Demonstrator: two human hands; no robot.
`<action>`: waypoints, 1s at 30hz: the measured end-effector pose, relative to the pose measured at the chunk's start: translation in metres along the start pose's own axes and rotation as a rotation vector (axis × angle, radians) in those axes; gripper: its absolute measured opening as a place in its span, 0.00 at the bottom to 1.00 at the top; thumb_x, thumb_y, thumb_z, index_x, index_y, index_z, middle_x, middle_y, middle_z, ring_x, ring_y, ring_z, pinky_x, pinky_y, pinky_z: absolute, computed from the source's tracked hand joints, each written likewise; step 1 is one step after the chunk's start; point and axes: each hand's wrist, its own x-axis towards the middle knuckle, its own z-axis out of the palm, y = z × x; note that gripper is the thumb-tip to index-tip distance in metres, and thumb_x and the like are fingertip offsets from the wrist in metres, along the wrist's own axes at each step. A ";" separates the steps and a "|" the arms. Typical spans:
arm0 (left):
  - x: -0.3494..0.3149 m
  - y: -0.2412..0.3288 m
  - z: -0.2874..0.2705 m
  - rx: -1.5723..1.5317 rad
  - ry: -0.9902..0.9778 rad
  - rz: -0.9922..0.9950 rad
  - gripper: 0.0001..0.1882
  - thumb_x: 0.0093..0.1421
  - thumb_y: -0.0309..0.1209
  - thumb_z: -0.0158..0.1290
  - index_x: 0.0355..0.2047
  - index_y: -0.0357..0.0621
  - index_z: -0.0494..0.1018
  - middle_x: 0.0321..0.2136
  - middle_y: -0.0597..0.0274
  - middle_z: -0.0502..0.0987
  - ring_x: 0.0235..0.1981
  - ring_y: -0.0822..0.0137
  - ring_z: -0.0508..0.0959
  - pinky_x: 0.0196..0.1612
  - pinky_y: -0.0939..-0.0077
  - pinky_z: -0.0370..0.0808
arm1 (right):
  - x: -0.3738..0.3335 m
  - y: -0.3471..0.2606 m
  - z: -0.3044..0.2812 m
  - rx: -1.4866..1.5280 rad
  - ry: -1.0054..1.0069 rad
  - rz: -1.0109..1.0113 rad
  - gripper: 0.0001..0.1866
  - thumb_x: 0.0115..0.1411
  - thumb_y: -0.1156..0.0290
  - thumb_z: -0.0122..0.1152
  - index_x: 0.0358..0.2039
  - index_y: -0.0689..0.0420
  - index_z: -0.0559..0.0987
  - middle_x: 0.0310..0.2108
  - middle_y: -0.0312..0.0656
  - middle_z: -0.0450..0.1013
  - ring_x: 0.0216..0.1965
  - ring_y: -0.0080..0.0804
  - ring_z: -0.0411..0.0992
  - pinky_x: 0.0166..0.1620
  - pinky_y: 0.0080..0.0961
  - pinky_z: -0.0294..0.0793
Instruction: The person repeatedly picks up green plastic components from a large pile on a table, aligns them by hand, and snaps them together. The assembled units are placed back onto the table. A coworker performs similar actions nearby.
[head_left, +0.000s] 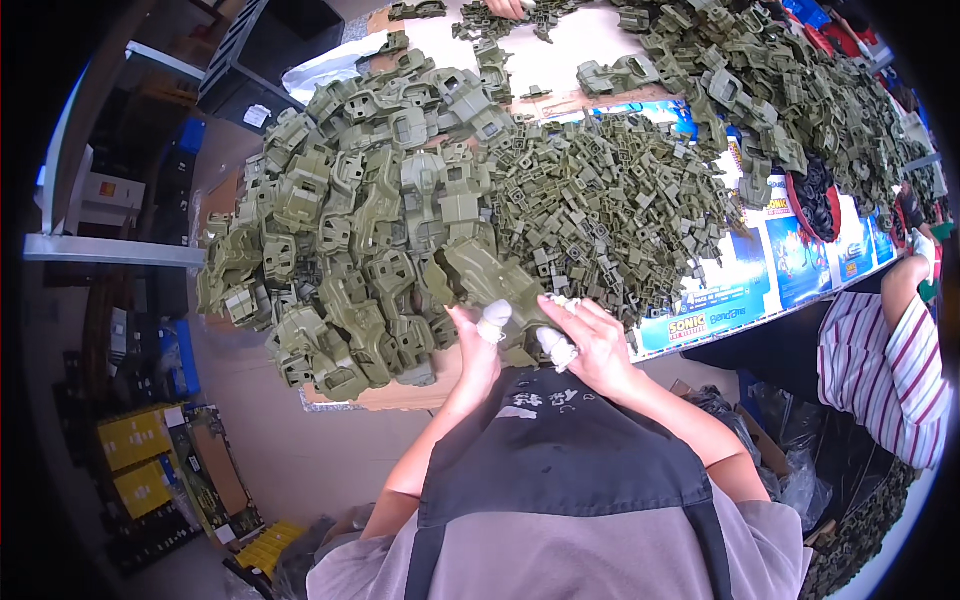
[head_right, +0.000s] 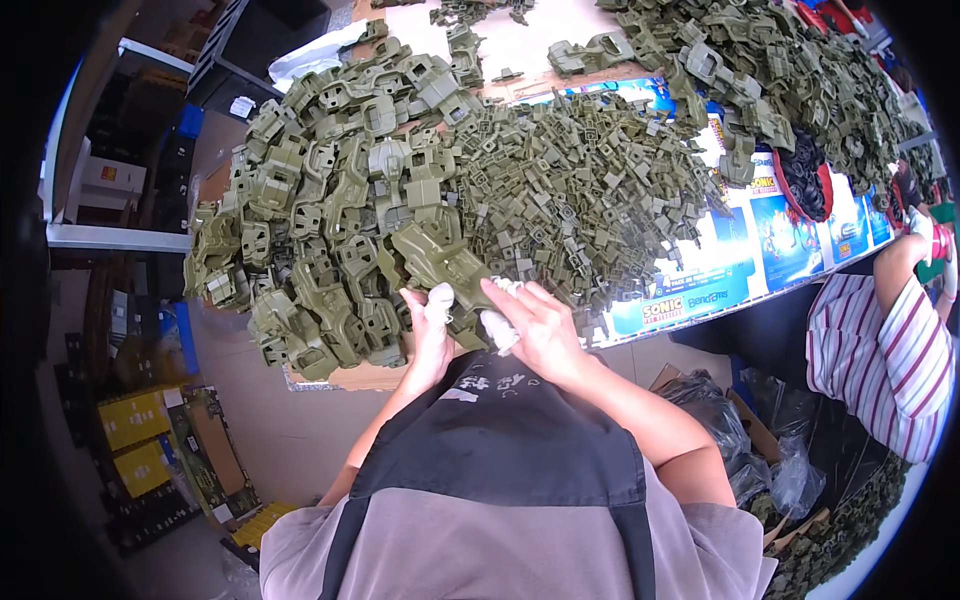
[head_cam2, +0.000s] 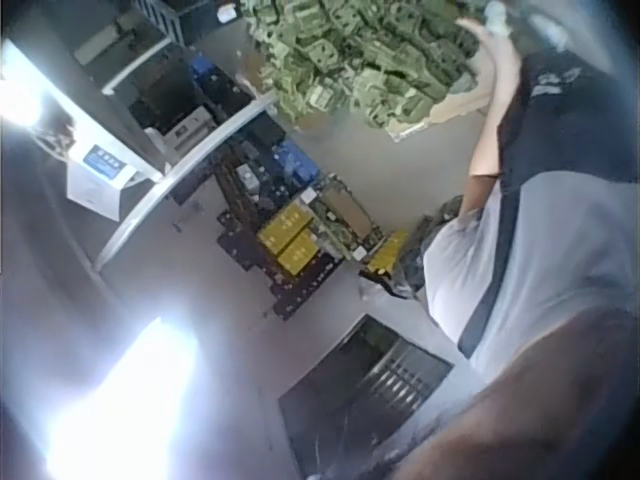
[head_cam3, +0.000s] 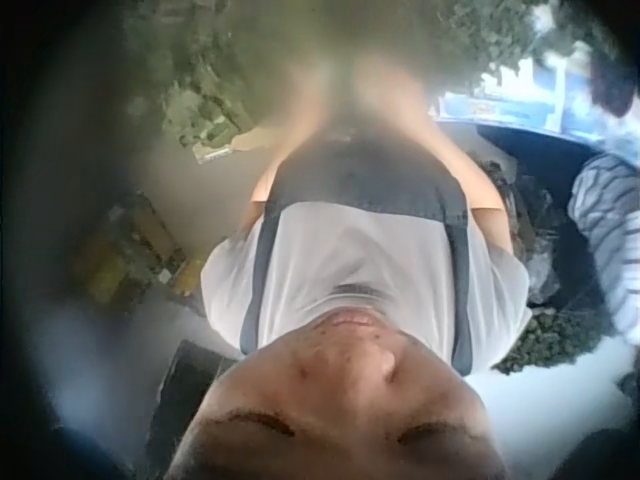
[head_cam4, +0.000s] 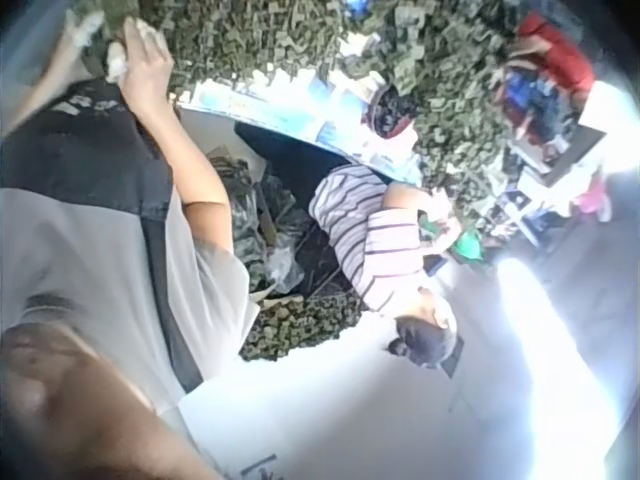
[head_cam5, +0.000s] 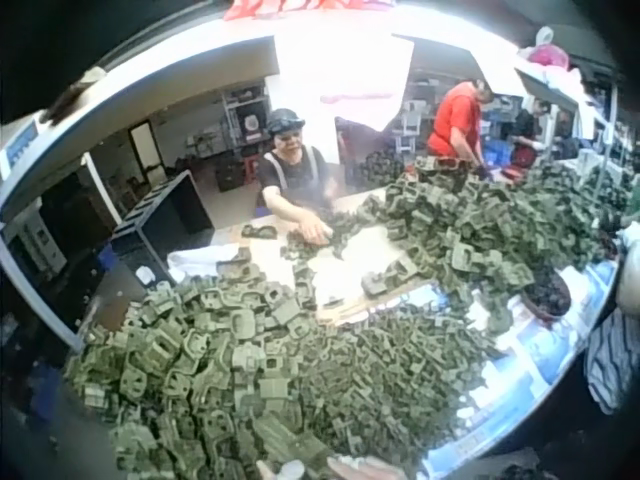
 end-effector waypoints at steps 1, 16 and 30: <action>0.000 -0.002 0.000 -0.065 0.038 0.000 0.41 0.53 0.30 0.58 0.58 0.45 0.43 0.51 0.60 0.58 0.49 0.70 0.65 0.49 0.76 0.66 | 0.000 -0.003 0.001 0.006 0.006 0.013 0.28 0.41 0.77 0.63 0.48 0.63 0.72 0.27 0.45 0.70 0.29 0.40 0.68 0.33 0.30 0.72; 0.005 0.036 0.014 -0.055 -0.036 0.067 0.29 0.53 0.29 0.55 0.53 0.50 0.54 0.46 0.62 0.67 0.45 0.67 0.70 0.48 0.71 0.69 | -0.006 -0.005 0.010 0.438 -0.232 0.384 0.45 0.49 0.58 0.66 0.62 0.57 0.53 0.58 0.57 0.57 0.60 0.50 0.56 0.59 0.36 0.57; 0.005 0.036 0.004 -0.263 0.036 -0.048 0.23 0.54 0.29 0.51 0.51 0.46 0.62 0.36 0.64 0.74 0.36 0.69 0.76 0.40 0.74 0.74 | -0.021 0.014 0.021 1.535 -0.186 0.823 0.44 0.54 0.67 0.63 0.64 0.55 0.46 0.56 0.46 0.60 0.54 0.41 0.64 0.55 0.39 0.63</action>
